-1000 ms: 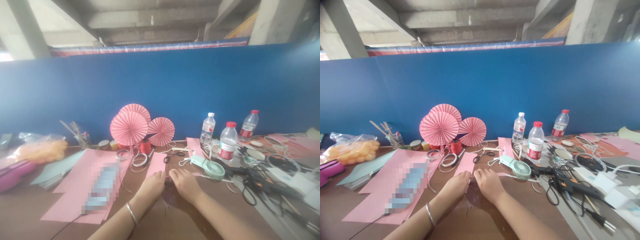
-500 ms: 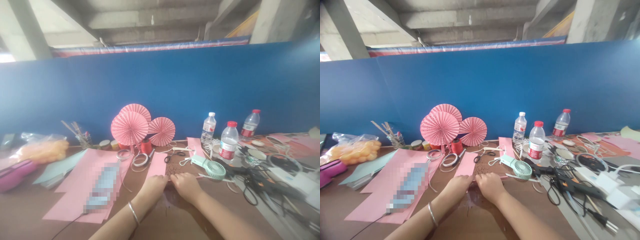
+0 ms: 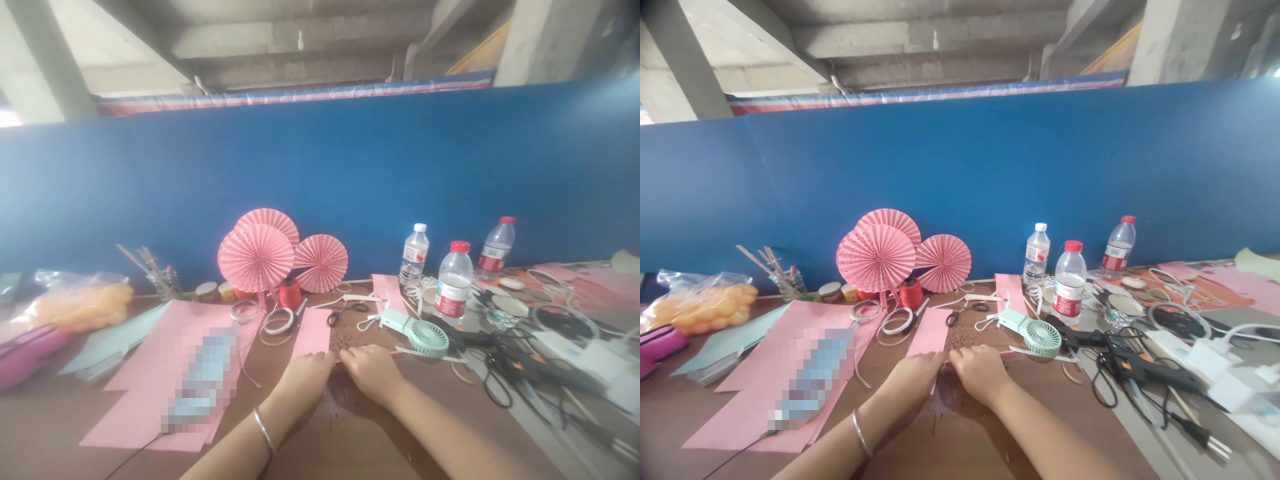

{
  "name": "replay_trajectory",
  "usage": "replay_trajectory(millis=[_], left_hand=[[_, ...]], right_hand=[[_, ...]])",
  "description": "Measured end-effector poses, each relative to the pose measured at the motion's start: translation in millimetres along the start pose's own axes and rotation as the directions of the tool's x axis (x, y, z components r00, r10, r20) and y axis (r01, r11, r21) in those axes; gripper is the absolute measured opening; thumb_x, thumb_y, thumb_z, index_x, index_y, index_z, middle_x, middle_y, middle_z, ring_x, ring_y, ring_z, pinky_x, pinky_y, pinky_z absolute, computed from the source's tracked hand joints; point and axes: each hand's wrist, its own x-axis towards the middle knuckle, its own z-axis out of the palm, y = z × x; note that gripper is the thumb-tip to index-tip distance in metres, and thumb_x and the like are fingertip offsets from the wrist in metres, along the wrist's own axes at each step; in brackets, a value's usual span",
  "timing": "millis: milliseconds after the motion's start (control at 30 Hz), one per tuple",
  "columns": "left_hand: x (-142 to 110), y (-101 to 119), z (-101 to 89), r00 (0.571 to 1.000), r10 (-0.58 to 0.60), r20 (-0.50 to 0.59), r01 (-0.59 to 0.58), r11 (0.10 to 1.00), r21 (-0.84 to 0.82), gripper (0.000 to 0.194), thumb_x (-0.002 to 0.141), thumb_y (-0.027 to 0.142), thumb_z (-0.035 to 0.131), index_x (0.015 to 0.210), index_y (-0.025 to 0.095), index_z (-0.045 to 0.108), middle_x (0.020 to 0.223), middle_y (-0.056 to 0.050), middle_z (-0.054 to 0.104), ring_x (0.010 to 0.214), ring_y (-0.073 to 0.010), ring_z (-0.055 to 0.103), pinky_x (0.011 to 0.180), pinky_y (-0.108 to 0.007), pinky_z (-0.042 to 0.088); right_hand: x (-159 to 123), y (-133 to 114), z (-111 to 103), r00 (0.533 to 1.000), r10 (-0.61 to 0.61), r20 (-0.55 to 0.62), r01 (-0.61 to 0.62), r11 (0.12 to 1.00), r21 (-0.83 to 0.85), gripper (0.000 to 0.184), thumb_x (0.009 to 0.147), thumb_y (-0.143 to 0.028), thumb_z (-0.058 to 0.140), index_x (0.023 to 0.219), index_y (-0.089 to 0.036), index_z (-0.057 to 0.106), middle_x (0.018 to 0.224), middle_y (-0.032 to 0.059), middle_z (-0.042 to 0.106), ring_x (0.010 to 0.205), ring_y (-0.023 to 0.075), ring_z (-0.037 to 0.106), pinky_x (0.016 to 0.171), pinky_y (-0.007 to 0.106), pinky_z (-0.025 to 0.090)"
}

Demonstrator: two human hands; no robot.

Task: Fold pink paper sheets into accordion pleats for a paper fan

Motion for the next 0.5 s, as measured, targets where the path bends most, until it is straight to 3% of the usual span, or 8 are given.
replay_trajectory(millis=[300,500], left_hand=[[-2.2,-6.4,2.9,0.983,0.169,-0.074,-0.175,0.981,-0.081,0.043,0.076,0.006,0.044,0.117,0.02,0.039,0.1,-0.006,0.052,0.095,-0.02,0.048,0.083,-0.03,0.04],[-4.3,-6.0,1.9,0.979,0.184,-0.083,-0.192,0.976,-0.103,0.041,0.077,0.005,0.039,0.116,0.018,0.04,0.102,-0.008,0.052,0.096,-0.0214,0.047,0.084,-0.033,0.038]], right_hand=[[0.2,7.7,-0.3,0.999,0.045,-0.013,-0.045,0.999,0.001,0.014,0.085,-0.017,0.041,0.078,-0.018,0.054,0.07,0.0027,0.064,0.065,0.0154,0.06,0.054,0.024,0.03],[0.0,8.9,2.2,0.999,0.018,-0.042,-0.018,1.0,-0.006,0.013,0.085,-0.018,0.043,0.078,-0.019,0.053,0.07,0.0014,0.063,0.064,0.0154,0.059,0.054,0.026,0.028]])
